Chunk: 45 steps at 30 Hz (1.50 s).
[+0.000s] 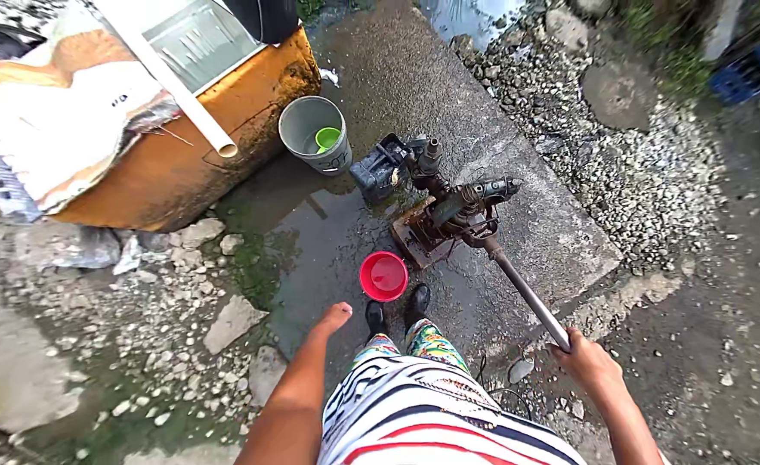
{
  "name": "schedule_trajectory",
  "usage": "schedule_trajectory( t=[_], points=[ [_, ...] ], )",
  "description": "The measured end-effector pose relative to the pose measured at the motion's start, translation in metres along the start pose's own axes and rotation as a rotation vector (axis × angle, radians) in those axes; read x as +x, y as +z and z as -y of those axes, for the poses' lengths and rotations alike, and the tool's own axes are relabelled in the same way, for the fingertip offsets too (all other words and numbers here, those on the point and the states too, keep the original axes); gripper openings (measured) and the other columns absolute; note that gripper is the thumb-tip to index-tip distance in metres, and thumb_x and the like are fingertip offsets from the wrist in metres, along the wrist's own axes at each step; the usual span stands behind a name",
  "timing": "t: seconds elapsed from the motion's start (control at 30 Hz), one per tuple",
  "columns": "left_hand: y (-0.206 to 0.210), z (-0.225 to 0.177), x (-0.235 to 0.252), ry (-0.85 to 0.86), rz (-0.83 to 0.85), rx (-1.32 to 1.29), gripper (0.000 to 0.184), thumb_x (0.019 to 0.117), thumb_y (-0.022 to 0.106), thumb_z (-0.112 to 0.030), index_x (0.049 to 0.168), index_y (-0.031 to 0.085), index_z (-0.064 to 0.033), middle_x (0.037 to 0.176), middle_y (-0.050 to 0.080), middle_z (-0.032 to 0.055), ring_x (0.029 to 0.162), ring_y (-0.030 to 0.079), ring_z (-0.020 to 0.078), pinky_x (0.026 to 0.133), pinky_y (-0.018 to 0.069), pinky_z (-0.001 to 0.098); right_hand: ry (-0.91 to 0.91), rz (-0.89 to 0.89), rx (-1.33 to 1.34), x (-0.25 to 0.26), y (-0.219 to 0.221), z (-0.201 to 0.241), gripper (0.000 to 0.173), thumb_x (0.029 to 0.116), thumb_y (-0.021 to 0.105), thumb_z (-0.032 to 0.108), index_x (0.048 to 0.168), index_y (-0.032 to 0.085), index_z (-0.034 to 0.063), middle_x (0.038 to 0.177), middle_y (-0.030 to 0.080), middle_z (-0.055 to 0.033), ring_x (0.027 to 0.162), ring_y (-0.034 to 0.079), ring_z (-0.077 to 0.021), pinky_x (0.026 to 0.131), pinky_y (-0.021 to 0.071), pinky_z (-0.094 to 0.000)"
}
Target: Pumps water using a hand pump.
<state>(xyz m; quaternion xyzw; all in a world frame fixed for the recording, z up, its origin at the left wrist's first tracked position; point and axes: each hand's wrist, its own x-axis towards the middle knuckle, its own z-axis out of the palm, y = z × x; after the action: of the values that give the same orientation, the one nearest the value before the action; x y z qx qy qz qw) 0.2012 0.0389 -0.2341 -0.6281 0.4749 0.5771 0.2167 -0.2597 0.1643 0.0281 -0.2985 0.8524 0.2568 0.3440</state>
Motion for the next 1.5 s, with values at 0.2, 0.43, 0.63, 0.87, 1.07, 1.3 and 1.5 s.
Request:
schedule_trajectory(
  t=[0.2, 0.43, 0.63, 0.87, 1.07, 1.3, 1.5],
  points=[
    [-0.007, -0.012, -0.004, 0.012, -0.005, 0.005, 0.036, 0.1089, 0.05, -0.018, 0.138, 0.058, 0.0003, 0.137, 0.06, 0.0229, 0.125, 0.061, 0.0326, 0.109, 0.0458, 0.047, 0.039, 0.056, 0.185, 0.073, 0.068, -0.009, 0.036, 0.0954, 0.072, 0.03, 0.11, 0.07, -0.0025, 0.109, 0.071, -0.0271, 0.104, 0.07, -0.0431, 0.088, 0.0539, -0.0627],
    [-0.013, -0.02, -0.024, -0.001, -0.059, 0.028, 0.036, 0.1095, 0.048, -0.017, 0.138, 0.058, 0.0029, 0.138, 0.06, 0.0249, 0.129, 0.059, 0.0347, 0.112, 0.0432, 0.0479, -0.076, -0.075, 0.118, 0.203, 0.115, -0.038, 0.043, 0.0904, 0.069, 0.022, 0.132, 0.064, 0.0098, 0.114, 0.071, -0.027, 0.112, 0.067, -0.0461, 0.091, 0.0518, -0.0652],
    [-0.015, -0.023, -0.035, 0.002, -0.074, 0.042, 0.036, 0.1098, 0.048, -0.017, 0.139, 0.057, 0.0022, 0.137, 0.061, 0.0247, 0.128, 0.059, 0.0354, 0.112, 0.0433, 0.048, 0.006, 0.04, 0.279, 0.266, 0.151, -0.002, 0.037, 0.0952, 0.068, 0.022, 0.126, 0.067, 0.0022, 0.125, 0.067, -0.0271, 0.121, 0.064, -0.0428, 0.098, 0.0499, -0.0627],
    [-0.008, -0.003, -0.022, 0.017, -0.03, 0.032, 0.035, 0.1093, 0.049, -0.017, 0.136, 0.059, 0.0039, 0.136, 0.061, 0.0261, 0.128, 0.059, 0.036, 0.111, 0.0425, 0.0495, -0.084, 0.285, 0.444, 0.206, 0.186, 0.007, 0.029, 0.0973, 0.068, 0.011, 0.121, 0.067, -0.0057, 0.101, 0.071, -0.0238, 0.084, 0.071, -0.031, 0.082, 0.0575, -0.048],
    [-0.006, 0.004, 0.002, 0.026, -0.002, 0.031, 0.035, 0.1088, 0.049, -0.017, 0.137, 0.059, 0.002, 0.135, 0.061, 0.0248, 0.127, 0.059, 0.035, 0.111, 0.0429, 0.0491, -0.034, 0.134, 0.219, 0.072, 0.073, -0.029, 0.05, 0.0979, 0.071, 0.031, 0.133, 0.058, -0.0018, 0.105, 0.071, -0.0253, 0.09, 0.072, -0.0391, 0.083, 0.0574, -0.0575],
    [-0.008, -0.009, 0.011, 0.001, 0.018, 0.03, 0.036, 0.1091, 0.049, -0.019, 0.138, 0.059, 0.0005, 0.137, 0.061, 0.0235, 0.126, 0.06, 0.0343, 0.11, 0.0442, 0.0483, -0.01, 0.113, 0.138, 0.036, 0.023, -0.003, 0.043, 0.0974, 0.071, 0.034, 0.12, 0.066, -0.0025, 0.112, 0.071, -0.0268, 0.107, 0.069, -0.0433, 0.092, 0.0524, -0.0625],
    [-0.015, -0.034, -0.002, 0.015, -0.001, 0.077, 0.035, 0.1092, 0.049, -0.017, 0.137, 0.059, 0.0019, 0.136, 0.061, 0.0246, 0.127, 0.06, 0.0349, 0.111, 0.0439, 0.0484, 0.05, 0.012, 0.155, 0.154, 0.106, -0.025, 0.037, 0.0908, 0.07, 0.023, 0.124, 0.068, 0.0093, 0.114, 0.072, -0.0242, 0.113, 0.068, -0.0431, 0.092, 0.0523, -0.0633]
  ],
)
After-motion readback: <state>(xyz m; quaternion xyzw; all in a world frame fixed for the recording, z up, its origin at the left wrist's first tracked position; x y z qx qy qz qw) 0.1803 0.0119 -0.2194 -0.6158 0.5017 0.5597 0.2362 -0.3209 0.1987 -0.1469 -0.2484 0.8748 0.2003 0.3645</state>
